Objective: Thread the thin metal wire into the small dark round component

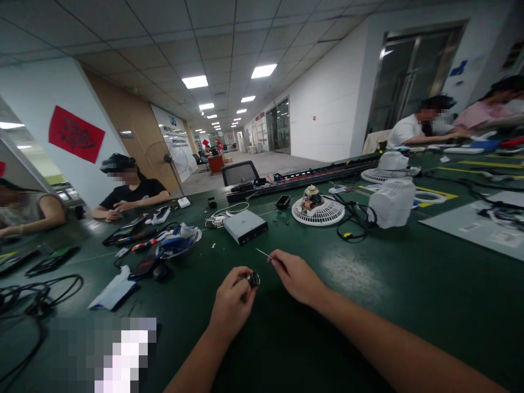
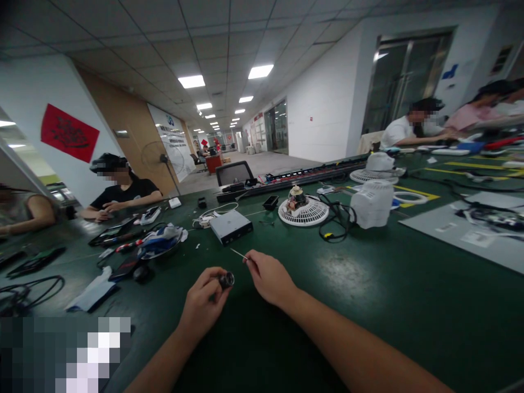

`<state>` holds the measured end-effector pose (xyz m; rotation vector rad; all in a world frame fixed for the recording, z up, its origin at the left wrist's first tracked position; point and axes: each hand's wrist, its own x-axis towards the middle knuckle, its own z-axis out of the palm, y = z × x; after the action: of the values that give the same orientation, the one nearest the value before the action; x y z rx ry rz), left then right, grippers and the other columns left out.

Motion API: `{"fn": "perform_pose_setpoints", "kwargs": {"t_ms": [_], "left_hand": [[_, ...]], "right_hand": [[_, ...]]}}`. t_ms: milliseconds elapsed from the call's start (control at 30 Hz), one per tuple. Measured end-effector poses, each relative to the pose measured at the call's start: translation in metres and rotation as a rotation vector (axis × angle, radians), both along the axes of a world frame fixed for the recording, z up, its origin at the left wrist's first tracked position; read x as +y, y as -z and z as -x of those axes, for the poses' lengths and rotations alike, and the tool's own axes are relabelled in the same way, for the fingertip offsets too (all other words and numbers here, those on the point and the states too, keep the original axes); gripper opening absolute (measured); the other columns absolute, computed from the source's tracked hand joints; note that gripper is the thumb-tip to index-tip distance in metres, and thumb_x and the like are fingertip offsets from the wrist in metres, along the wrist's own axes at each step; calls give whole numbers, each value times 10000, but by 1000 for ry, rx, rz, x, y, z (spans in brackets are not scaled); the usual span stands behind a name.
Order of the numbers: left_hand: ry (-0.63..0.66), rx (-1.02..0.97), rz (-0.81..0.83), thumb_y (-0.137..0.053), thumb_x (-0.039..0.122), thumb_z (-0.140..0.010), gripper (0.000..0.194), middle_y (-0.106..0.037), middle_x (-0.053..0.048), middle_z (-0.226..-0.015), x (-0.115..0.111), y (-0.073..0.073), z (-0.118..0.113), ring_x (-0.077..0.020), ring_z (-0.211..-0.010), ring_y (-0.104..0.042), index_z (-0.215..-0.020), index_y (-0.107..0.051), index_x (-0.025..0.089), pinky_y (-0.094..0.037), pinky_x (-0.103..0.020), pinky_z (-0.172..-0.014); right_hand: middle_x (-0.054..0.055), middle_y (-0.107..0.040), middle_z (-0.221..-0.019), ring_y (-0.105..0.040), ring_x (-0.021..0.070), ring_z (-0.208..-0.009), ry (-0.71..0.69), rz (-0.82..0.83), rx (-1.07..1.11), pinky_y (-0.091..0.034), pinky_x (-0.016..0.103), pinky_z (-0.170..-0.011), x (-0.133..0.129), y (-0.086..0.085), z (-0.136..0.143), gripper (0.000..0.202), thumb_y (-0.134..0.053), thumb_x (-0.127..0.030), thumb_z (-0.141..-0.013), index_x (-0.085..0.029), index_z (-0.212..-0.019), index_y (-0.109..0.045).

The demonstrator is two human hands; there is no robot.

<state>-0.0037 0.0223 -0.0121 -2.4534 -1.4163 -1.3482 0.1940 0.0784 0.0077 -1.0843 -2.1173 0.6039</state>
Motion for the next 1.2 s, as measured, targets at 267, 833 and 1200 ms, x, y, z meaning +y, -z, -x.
{"fn": "perform_pose_setpoints", "kwargs": {"t_ms": [267,833,1200], "left_hand": [[-28,-26,38,-587,84,-806,276,-607,-65,-1007,2,-2,2,-162,-863,-639,-599,-435,185,-544,-295,-736],[6,-5,43,-594,78,-790,276,-639,-71,-986,2,-2,1,-168,-866,-642,-584,-445,186,-548,-298,-726],[14,15,82,-582,54,-786,277,-631,-64,-992,2,-1,4,-170,-883,-638,-598,-432,191,-547,-295,-729]], "right_hand": [[42,-627,-886,-570,179,-852,-133,-258,-417,-383,279,-710,4,-9,-15,295,-473,-252,-944,-282,-1157,-675],[66,-634,-849,-530,198,-814,-87,-327,-484,-365,312,-707,-1,-13,-10,305,-463,-204,-922,-238,-1114,-698],[64,-641,-847,-543,195,-808,-150,-307,-458,-369,308,-705,-2,-11,-11,300,-460,-220,-922,-236,-1093,-706]]}}
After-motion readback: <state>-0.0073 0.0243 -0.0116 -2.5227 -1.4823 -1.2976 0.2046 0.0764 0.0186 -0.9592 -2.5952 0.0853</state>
